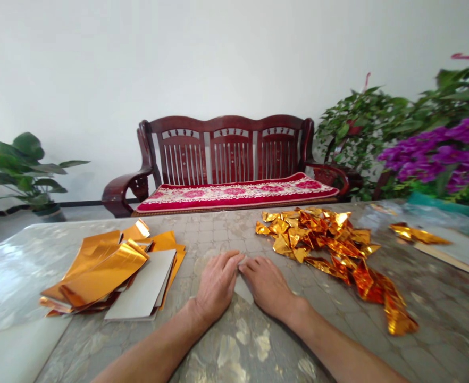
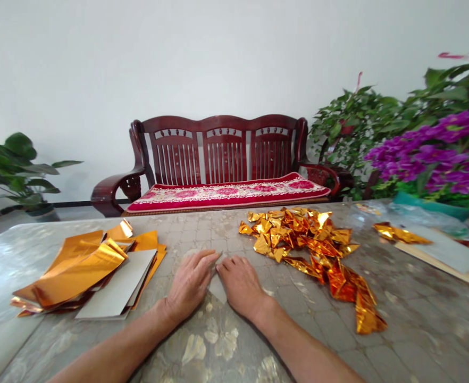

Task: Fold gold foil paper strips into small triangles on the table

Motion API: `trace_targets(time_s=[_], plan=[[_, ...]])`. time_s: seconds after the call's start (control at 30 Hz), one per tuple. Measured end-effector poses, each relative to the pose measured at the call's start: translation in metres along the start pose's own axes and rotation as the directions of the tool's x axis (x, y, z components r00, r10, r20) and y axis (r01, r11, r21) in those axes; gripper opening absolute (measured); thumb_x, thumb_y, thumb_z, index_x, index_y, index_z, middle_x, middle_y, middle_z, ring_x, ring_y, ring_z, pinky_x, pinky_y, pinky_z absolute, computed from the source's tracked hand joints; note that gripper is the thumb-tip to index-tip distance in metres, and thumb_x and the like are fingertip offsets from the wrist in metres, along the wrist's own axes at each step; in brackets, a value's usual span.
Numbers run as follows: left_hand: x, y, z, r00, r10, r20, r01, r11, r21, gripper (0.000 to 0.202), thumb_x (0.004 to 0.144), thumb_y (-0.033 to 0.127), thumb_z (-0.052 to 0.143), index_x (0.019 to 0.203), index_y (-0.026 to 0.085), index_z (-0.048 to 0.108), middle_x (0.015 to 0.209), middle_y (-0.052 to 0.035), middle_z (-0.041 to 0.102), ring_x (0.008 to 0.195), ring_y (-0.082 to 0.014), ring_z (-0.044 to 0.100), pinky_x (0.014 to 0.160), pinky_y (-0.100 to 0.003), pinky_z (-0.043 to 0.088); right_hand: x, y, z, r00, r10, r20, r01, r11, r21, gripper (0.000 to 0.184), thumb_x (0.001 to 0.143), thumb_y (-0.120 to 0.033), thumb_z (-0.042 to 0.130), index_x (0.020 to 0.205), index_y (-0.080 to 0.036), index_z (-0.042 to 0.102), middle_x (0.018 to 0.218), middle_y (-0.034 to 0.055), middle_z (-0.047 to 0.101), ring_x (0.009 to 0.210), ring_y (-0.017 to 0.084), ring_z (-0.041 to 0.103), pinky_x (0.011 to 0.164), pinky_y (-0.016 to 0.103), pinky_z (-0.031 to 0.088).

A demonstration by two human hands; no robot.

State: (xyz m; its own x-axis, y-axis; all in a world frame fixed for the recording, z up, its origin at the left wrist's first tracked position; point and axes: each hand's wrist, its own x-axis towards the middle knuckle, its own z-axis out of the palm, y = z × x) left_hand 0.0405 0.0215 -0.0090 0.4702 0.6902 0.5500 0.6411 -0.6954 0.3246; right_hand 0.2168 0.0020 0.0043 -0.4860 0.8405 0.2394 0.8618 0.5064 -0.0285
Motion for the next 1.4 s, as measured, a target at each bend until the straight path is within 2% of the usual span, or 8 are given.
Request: trace_targets(time_s=[0.1, 0.2, 0.47, 0.67, 0.9, 1.07, 1.23, 1.4], plan=[[-0.002, 0.005, -0.001, 0.995, 0.099, 0.028, -0.095, 0.989, -0.111, 0.040, 0.090, 0.005, 0.039, 0.120, 0.025, 0.057, 0.118, -0.0052, 0.065, 0.109, -0.0174, 0.058, 0.096, -0.033, 0.047, 0.001, 0.000, 0.005, 0.998, 0.059, -0.007, -0.059, 0.998, -0.018, 0.031, 0.085, -0.003, 0.049, 0.108, -0.018, 0.063, 0.108, 0.0084, 0.062, 0.100, 0.025, 0.050, 0.085, 0.037, 0.037], [-0.002, 0.008, 0.001, 0.989, 0.123, 0.077, -0.112, 0.984, -0.138, 0.044, 0.087, 0.001, 0.038, 0.121, 0.024, 0.056, 0.119, -0.0046, 0.064, 0.111, -0.0164, 0.057, 0.098, -0.031, 0.047, 0.001, 0.001, 0.006, 0.996, 0.087, -0.012, -0.088, 0.996, -0.011, 0.026, 0.085, -0.004, 0.049, 0.100, -0.018, 0.065, 0.102, 0.0084, 0.061, 0.097, 0.024, 0.050, 0.082, 0.035, 0.038], [0.002, 0.011, 0.000, 0.975, -0.022, 0.219, 0.012, 0.999, 0.045, 0.040, 0.087, 0.004, 0.040, 0.121, 0.021, 0.052, 0.109, -0.0058, 0.065, 0.104, -0.0203, 0.060, 0.093, -0.035, 0.049, 0.000, 0.002, -0.002, 0.992, 0.127, -0.011, -0.128, 0.992, -0.013, 0.021, 0.092, -0.013, 0.047, 0.101, -0.017, 0.065, 0.101, 0.0096, 0.060, 0.095, 0.022, 0.053, 0.081, 0.033, 0.041], [0.004, 0.014, -0.001, 0.962, -0.057, 0.266, 0.028, 0.994, 0.109, 0.036, 0.087, 0.009, 0.044, 0.120, 0.022, 0.053, 0.108, -0.0062, 0.064, 0.108, -0.0214, 0.059, 0.095, -0.036, 0.046, -0.001, 0.004, -0.017, 0.990, 0.127, 0.053, -0.128, 0.992, 0.009, 0.019, 0.084, -0.031, 0.063, 0.098, -0.019, 0.065, 0.102, 0.0086, 0.060, 0.098, 0.024, 0.054, 0.081, 0.034, 0.042], [0.004, 0.013, 0.001, 0.961, -0.059, 0.270, 0.012, 0.985, 0.171, 0.026, 0.091, 0.017, 0.047, 0.115, 0.021, 0.056, 0.104, -0.0058, 0.066, 0.102, -0.0236, 0.060, 0.091, -0.037, 0.046, -0.002, 0.008, -0.014, 0.994, 0.101, 0.046, -0.101, 0.995, 0.012, 0.015, 0.088, -0.033, 0.061, 0.095, -0.019, 0.063, 0.103, 0.0079, 0.060, 0.099, 0.023, 0.054, 0.080, 0.032, 0.043], [0.004, 0.016, -0.003, 0.958, -0.076, 0.275, 0.027, 0.984, 0.176, 0.024, 0.089, 0.030, 0.056, 0.111, 0.022, 0.058, 0.105, -0.0061, 0.067, 0.103, -0.0249, 0.060, 0.089, -0.037, 0.046, -0.001, 0.009, -0.008, 0.996, 0.088, 0.032, -0.087, 0.996, -0.018, 0.010, 0.091, -0.023, 0.055, 0.095, -0.019, 0.064, 0.101, 0.0070, 0.060, 0.097, 0.022, 0.055, 0.079, 0.031, 0.042], [0.004, 0.018, -0.006, 0.957, -0.067, 0.281, 0.015, 0.983, 0.184, 0.034, 0.083, 0.034, 0.064, 0.114, 0.022, 0.057, 0.107, -0.0060, 0.067, 0.105, -0.0269, 0.059, 0.092, -0.040, 0.044, 0.000, 0.007, -0.003, 0.996, 0.087, 0.000, -0.086, 0.995, -0.045, 0.014, 0.093, -0.018, 0.050, 0.093, -0.018, 0.064, 0.100, 0.0082, 0.061, 0.095, 0.022, 0.055, 0.079, 0.032, 0.042], [0.005, 0.015, -0.004, 0.955, -0.087, 0.282, 0.030, 0.979, 0.201, 0.029, 0.085, 0.029, 0.062, 0.113, 0.023, 0.058, 0.106, -0.0057, 0.068, 0.105, -0.0252, 0.060, 0.092, -0.038, 0.044, 0.001, 0.009, 0.001, 0.997, 0.080, -0.018, -0.081, 0.996, -0.045, 0.017, 0.094, -0.017, 0.049, 0.094, -0.019, 0.066, 0.098, 0.0084, 0.062, 0.094, 0.022, 0.055, 0.078, 0.032, 0.043]])
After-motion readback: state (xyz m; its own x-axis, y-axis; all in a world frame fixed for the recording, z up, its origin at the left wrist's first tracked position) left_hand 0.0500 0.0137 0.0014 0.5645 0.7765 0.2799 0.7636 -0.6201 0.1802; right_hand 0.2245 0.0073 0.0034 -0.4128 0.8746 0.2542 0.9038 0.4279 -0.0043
